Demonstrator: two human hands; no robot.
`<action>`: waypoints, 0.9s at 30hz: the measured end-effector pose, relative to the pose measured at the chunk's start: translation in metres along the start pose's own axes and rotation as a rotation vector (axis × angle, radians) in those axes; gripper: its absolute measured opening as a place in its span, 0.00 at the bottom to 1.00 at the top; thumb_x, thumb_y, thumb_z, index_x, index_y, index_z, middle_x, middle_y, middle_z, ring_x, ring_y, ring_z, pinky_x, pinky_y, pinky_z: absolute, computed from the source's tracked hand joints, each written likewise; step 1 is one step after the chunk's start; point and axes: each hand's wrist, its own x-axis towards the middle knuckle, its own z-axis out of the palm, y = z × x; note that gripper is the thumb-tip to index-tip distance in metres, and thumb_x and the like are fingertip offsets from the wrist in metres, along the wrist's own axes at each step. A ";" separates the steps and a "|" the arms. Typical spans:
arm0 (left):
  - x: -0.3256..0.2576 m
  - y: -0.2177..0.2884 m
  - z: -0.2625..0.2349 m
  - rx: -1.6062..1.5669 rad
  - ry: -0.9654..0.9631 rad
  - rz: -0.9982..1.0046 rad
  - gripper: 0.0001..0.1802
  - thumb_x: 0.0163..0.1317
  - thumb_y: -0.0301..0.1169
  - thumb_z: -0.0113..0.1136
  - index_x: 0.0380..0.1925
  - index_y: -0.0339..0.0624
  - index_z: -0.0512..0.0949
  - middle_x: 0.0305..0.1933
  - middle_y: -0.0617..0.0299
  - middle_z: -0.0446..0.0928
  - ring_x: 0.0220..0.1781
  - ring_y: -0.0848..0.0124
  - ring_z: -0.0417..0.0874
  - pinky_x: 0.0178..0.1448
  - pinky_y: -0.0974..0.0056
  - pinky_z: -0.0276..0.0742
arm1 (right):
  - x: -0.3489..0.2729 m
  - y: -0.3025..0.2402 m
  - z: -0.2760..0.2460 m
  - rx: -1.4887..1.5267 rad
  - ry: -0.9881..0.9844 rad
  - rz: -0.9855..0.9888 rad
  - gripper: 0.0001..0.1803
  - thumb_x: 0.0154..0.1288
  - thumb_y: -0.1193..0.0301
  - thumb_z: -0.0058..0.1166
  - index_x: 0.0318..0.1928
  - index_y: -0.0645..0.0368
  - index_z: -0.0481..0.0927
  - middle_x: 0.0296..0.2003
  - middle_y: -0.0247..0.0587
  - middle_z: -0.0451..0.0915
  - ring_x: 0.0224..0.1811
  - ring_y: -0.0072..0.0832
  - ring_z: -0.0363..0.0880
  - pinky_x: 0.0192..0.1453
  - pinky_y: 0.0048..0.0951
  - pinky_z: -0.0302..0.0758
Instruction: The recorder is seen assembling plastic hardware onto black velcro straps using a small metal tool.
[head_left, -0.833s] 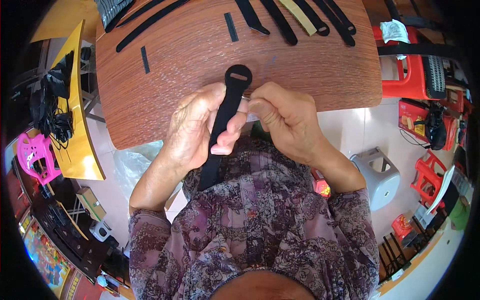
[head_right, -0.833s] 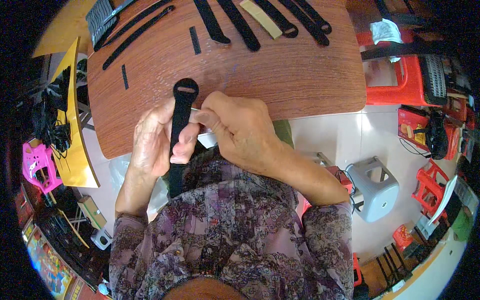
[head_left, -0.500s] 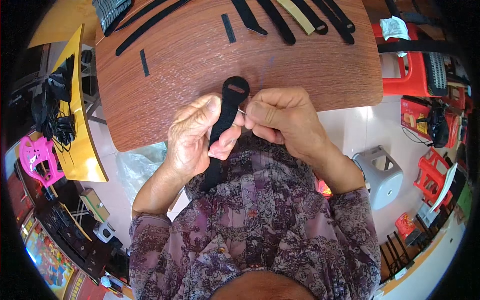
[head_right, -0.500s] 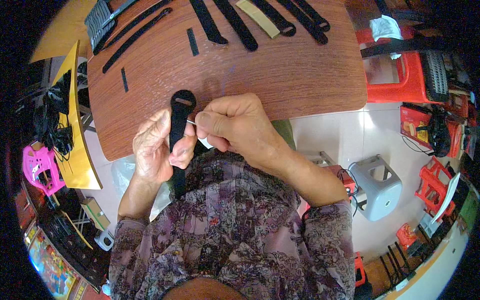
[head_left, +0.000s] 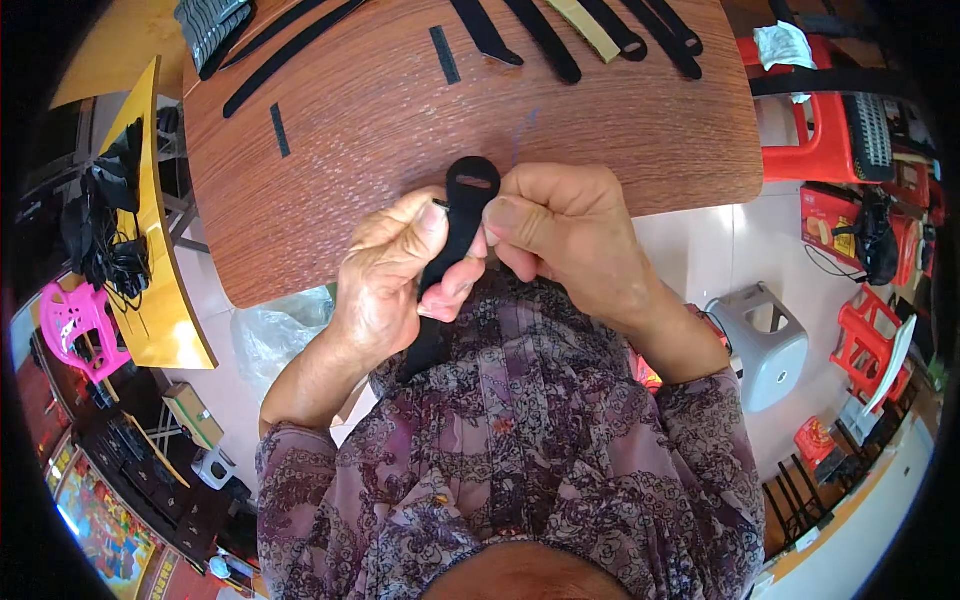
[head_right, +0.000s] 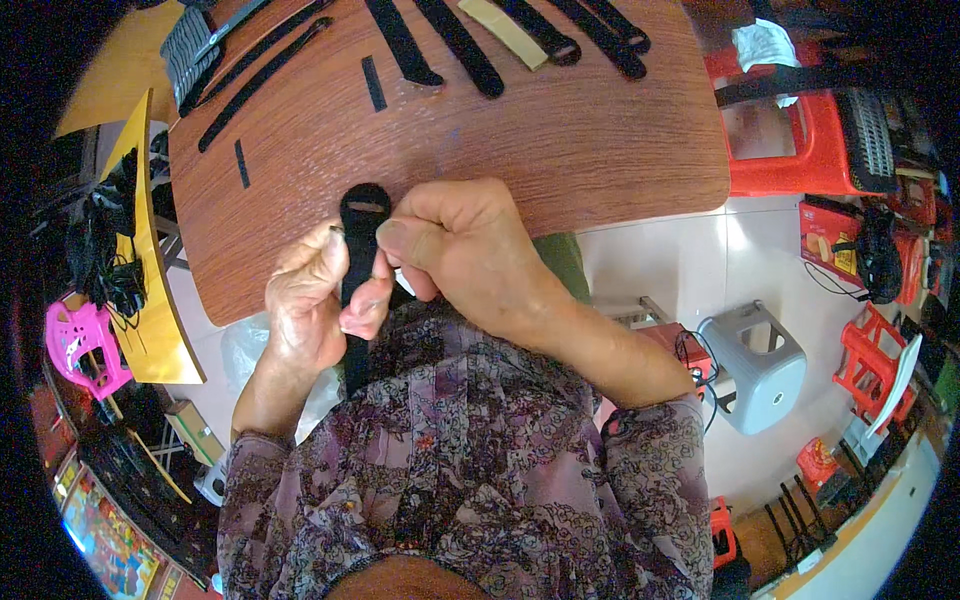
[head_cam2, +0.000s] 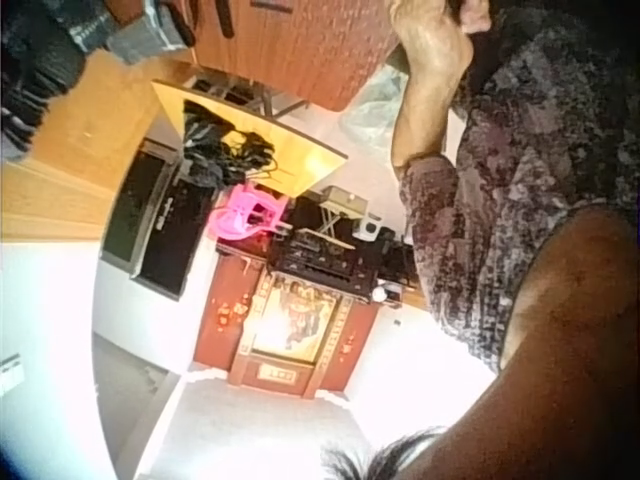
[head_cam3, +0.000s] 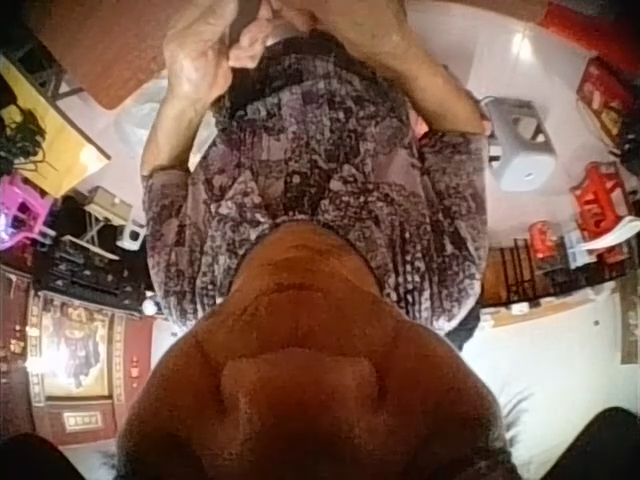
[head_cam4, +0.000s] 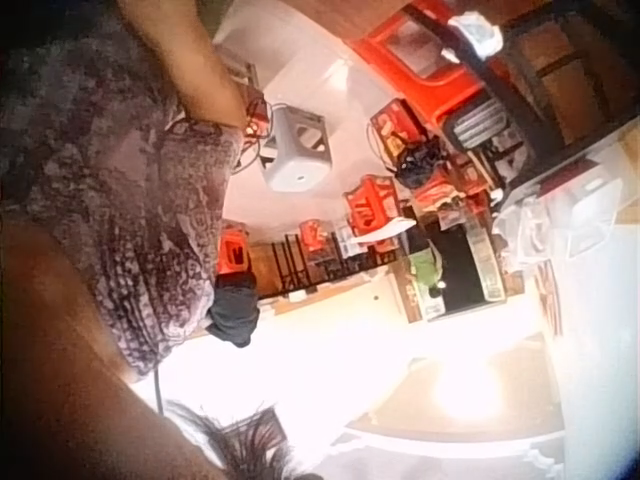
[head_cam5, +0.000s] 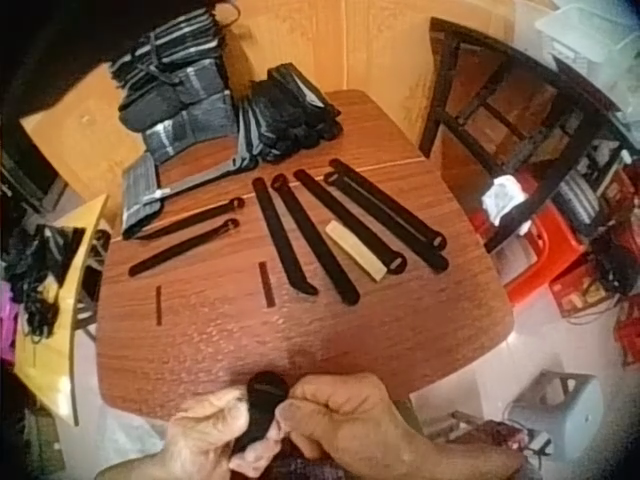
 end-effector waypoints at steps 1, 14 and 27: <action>0.000 0.003 -0.003 0.001 -0.001 0.001 0.22 0.65 0.46 0.46 0.33 0.34 0.71 0.17 0.61 0.66 0.15 0.79 0.59 0.16 0.75 0.53 | 0.001 -0.002 -0.001 -0.001 0.000 -0.002 0.09 0.57 0.73 0.52 0.22 0.62 0.77 0.14 0.30 0.70 0.14 0.14 0.62 0.17 0.18 0.56; -0.018 0.000 -0.007 -0.004 -0.012 -0.119 0.22 0.62 0.45 0.52 0.31 0.31 0.74 0.16 0.60 0.69 0.12 0.80 0.61 0.15 0.75 0.53 | -0.014 0.022 -0.005 0.025 -0.032 -0.158 0.08 0.52 0.73 0.62 0.26 0.64 0.78 0.16 0.31 0.71 0.14 0.15 0.64 0.16 0.17 0.55; -0.003 0.018 -0.008 0.005 -0.170 -0.187 0.15 0.63 0.32 0.49 0.36 0.26 0.72 0.22 0.44 0.76 0.17 0.65 0.77 0.17 0.68 0.73 | -0.006 0.017 -0.012 -0.027 -0.080 -0.085 0.11 0.53 0.76 0.61 0.20 0.60 0.72 0.15 0.28 0.72 0.16 0.13 0.69 0.17 0.15 0.61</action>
